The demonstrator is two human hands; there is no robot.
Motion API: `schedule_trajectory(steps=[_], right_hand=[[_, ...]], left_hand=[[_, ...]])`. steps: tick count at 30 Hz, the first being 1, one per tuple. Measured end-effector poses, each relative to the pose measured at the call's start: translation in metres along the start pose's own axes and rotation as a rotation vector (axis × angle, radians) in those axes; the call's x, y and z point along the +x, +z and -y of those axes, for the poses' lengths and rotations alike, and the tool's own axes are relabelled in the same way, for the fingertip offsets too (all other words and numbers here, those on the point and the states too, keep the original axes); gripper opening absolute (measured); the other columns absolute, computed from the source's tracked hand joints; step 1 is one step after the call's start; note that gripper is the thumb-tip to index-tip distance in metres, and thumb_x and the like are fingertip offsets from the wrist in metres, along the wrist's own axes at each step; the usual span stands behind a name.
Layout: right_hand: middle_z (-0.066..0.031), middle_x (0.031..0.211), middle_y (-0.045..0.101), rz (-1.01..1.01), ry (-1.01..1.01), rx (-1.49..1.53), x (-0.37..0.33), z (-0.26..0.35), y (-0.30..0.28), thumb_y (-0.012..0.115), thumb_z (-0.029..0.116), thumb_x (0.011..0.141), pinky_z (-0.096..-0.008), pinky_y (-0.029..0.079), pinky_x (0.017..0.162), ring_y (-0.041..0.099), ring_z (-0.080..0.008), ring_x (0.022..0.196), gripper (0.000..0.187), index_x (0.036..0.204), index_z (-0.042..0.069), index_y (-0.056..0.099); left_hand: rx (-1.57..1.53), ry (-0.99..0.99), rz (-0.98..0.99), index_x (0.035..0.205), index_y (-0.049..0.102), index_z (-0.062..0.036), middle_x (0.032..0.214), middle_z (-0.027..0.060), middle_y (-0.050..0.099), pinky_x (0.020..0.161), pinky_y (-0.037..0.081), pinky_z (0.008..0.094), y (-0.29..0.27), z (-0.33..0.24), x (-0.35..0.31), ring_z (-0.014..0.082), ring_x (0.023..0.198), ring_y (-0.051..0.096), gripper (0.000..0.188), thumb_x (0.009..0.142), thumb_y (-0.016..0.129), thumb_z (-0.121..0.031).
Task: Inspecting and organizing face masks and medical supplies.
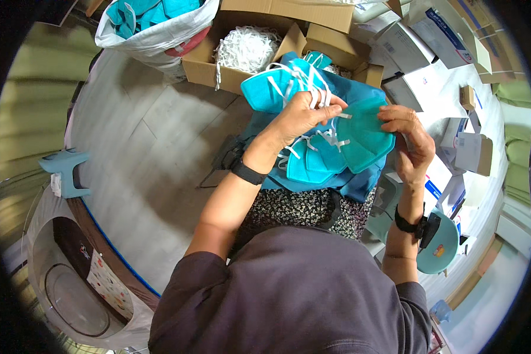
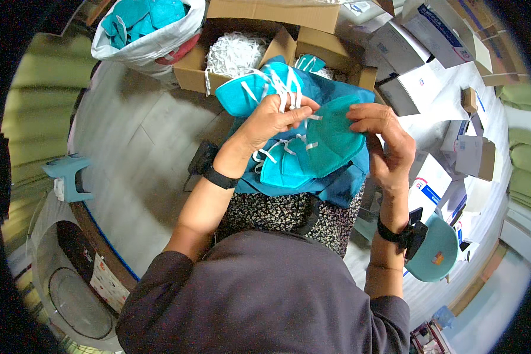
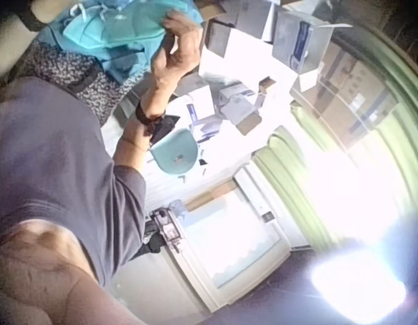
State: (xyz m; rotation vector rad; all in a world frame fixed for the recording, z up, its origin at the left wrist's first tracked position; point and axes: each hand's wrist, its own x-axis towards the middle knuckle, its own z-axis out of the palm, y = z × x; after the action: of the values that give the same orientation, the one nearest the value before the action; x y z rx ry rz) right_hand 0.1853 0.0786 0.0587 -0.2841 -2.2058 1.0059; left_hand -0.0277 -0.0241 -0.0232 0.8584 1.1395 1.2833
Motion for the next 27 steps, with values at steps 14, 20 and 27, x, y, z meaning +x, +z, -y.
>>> schedule_trajectory(steps=[14, 20, 27], right_hand=[[-0.0167, 0.114, 0.065, -0.19, 0.196, 0.323, -0.02, -0.056, -0.006, 0.061, -0.003, 0.087, -0.0374, 0.045, 0.101, 0.06, -0.0266, 0.113, 0.017, 0.104, -0.006, 0.062], [-0.0157, 0.113, 0.065, -0.215, 0.226, 0.327, -0.024, -0.064, -0.003, 0.06, -0.005, 0.087, -0.037, 0.045, 0.101, 0.06, -0.0266, 0.114, 0.017, 0.104, -0.006, 0.063], [-0.015, 0.113, 0.064, -0.231, 0.268, 0.313, -0.025, -0.062, -0.001, 0.057, -0.011, 0.084, -0.0362, 0.044, 0.102, 0.059, -0.0262, 0.114, 0.019, 0.103, -0.006, 0.062]], left_hand=[[-0.393, -0.186, 0.197, 0.094, 0.065, -0.0043, 0.085, 0.0011, 0.066, 0.047, 0.029, 0.0159, 0.009, 0.006, -0.003, 0.0014, 0.055, 0.04, 0.025, 0.094, 0.066, -0.03], [-0.729, -0.204, 0.202, 0.097, 0.062, -0.005, 0.083, -0.0001, 0.062, 0.047, 0.031, 0.0154, 0.019, 0.016, 0.0, 0.0018, 0.055, 0.04, 0.019, 0.092, 0.069, -0.022], [-0.388, -0.181, 0.07, 0.095, 0.06, -0.0039, 0.076, -0.0027, 0.056, 0.048, 0.028, 0.0166, 0.024, 0.001, -0.002, 0.0011, 0.055, 0.038, 0.024, 0.087, 0.074, -0.022]])
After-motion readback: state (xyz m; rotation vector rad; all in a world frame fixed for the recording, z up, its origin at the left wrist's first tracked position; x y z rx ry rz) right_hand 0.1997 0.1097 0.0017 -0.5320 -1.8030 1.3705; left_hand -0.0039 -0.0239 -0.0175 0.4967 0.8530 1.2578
